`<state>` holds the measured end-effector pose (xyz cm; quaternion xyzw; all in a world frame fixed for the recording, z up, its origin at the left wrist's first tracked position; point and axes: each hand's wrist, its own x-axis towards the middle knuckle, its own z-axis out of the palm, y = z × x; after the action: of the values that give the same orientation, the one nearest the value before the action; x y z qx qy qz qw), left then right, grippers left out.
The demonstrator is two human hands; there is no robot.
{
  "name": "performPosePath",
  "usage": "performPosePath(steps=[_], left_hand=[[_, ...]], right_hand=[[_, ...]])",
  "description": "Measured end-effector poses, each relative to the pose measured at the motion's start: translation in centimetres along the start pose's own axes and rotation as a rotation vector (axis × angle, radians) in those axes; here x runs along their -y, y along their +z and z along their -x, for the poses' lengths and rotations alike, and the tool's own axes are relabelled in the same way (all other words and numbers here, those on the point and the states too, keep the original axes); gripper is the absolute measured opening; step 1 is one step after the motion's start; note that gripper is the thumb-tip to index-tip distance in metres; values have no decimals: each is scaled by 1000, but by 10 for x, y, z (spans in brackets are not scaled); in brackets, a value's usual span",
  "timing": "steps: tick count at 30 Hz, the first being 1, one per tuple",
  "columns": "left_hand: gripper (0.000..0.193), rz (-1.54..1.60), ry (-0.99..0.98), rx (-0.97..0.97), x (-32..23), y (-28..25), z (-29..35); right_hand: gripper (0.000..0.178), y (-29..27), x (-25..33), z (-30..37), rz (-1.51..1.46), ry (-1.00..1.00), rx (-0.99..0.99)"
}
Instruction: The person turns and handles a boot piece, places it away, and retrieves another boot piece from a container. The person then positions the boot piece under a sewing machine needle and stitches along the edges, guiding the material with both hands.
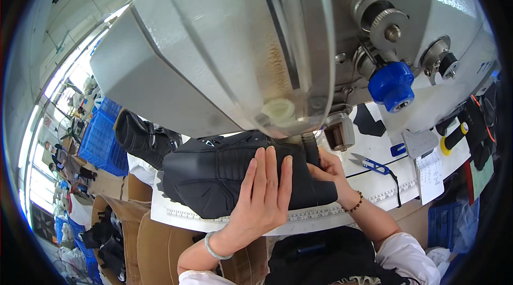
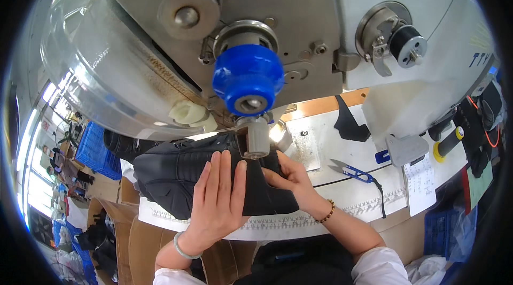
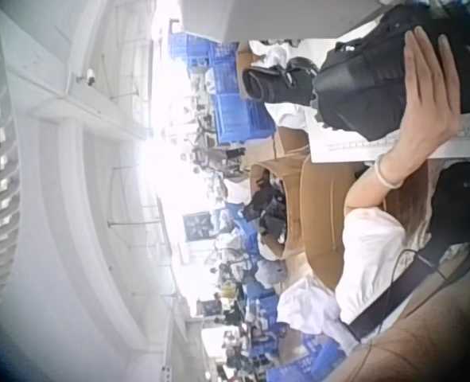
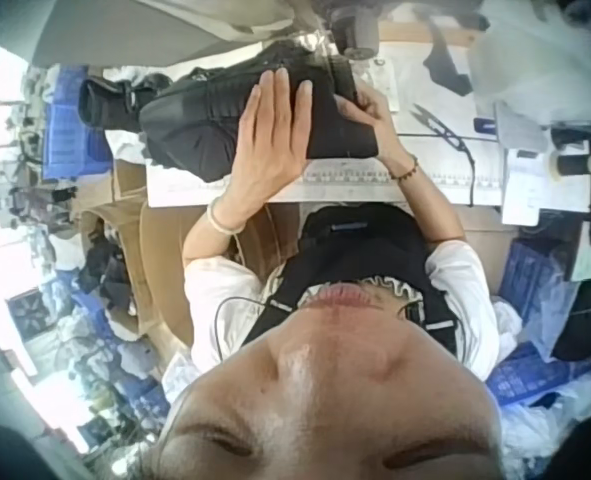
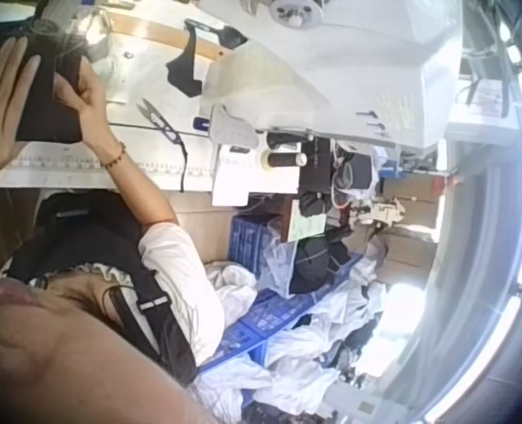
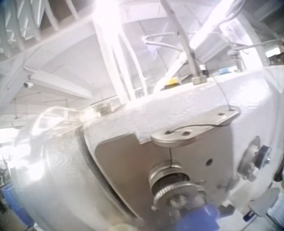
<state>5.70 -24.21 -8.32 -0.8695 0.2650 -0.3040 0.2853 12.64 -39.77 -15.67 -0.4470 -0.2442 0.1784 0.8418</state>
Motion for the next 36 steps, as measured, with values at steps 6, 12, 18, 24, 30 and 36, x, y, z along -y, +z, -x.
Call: performPosePath(steps=[6, 12, 18, 24, 30, 36], left_hand=[[38, 125, -54, 38, 2, -2, 0], [37, 124, -32, 28, 4, 0, 2], [57, 117, 20, -16, 7, 4, 3], [56, 105, 27, 6, 8, 3, 3], [56, 144, 15, 27, 10, 1, -1], [60, 134, 9, 33, 7, 3, 1]], right_hand=[[29, 0, 5, 1, 39, 43, -11], [28, -2, -1, 1, 125, 34, -7], [28, -5, -7, 1, 67, -5, 22], [27, -4, -9, 1, 41, 7, 6], [26, -2, -7, -3, 41, -18, -2], [24, 1, -7, -3, 24, -20, -7]])
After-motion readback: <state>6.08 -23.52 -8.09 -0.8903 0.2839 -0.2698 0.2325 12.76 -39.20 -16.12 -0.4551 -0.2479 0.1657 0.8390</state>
